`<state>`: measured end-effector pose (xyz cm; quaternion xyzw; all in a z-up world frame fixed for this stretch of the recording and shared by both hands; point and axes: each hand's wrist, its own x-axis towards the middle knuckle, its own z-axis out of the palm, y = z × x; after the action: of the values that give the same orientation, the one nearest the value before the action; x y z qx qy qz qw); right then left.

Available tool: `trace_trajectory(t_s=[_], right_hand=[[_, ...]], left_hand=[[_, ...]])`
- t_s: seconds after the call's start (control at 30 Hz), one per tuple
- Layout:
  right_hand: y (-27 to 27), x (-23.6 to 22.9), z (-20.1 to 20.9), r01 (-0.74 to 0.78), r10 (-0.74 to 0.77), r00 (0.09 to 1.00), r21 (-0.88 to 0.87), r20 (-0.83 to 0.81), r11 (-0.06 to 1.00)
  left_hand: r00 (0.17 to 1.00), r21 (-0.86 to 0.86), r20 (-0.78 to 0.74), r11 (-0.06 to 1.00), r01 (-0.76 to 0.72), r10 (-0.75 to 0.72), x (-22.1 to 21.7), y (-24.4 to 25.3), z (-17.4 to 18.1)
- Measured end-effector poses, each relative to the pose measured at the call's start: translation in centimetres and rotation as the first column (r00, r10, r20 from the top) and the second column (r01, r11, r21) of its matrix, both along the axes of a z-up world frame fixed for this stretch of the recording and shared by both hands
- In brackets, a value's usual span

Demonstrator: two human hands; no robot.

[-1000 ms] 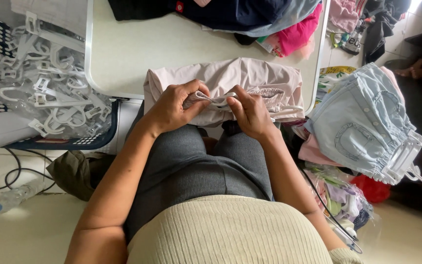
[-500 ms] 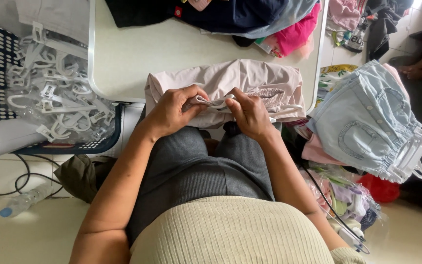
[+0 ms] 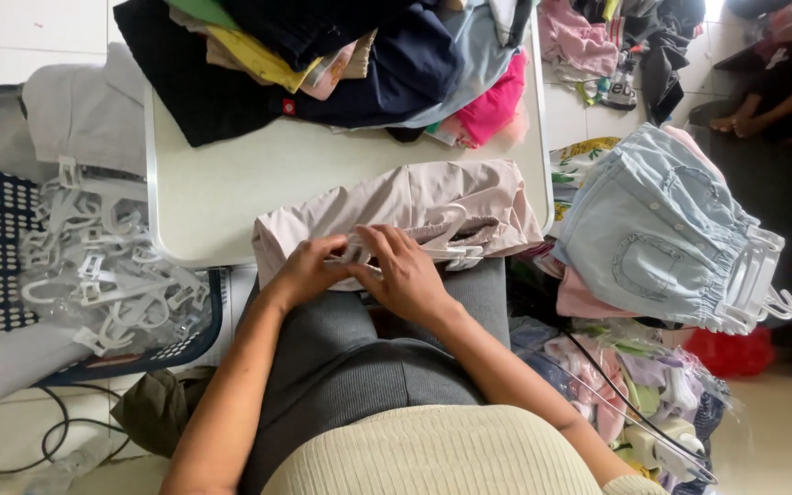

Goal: The person is picking up small garments from a pile, folding them, and then securing them onto plastic hangers.

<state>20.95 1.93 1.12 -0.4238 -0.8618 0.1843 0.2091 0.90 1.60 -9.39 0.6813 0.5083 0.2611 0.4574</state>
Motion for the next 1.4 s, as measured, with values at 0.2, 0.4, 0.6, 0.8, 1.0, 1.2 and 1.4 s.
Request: trace_trajectory(t_s=[0.2, 0.4, 0.6, 0.8, 1.0, 1.2, 1.4], right_hand=[[-1.1, 0.4, -1.9, -0.086, 0.127, 0.963, 0.176, -0.240, 0.981], [1.1, 2.1, -7.1, -0.191, 0.177, 0.919, -0.005, -0.351, 0.981], [1.4, 2.0, -7.3, -0.185, 0.124, 0.909, -0.117, -0.399, 0.976], [1.2, 2.1, -6.3, -0.204, 0.122, 0.894, -0.149, -0.431, 0.968], [3.4, 8.0, -6.9, 0.102, -0.029, 0.867, 0.120, -0.498, 0.988], [6.5, 12.0, -7.1, 0.369, -0.347, 0.858, -0.015, -0.379, 0.929], [6.1, 12.9, -10.4, 0.323, -0.334, 0.874, -0.093, -0.352, 0.942]], left_hand=[[0.945, -0.162, 0.213, 0.962, -0.218, 0.250, -0.9, 1.7, -0.8], [0.938, -0.210, 0.168, 0.941, -0.266, 0.303, -1.0, 2.8, -0.8], [0.935, -0.202, 0.151, 0.936, -0.289, 0.321, -1.0, 2.8, -1.1], [0.922, -0.201, 0.204, 0.936, -0.289, 0.328, -1.0, 2.3, 0.3], [0.863, -0.248, 0.328, 0.917, -0.313, 0.384, -1.6, 1.7, 1.6], [0.804, -0.333, 0.445, 0.907, -0.259, 0.393, -2.8, 2.5, 2.2], [0.827, -0.347, 0.410, 0.904, -0.249, 0.385, -5.0, 3.7, 1.9]])
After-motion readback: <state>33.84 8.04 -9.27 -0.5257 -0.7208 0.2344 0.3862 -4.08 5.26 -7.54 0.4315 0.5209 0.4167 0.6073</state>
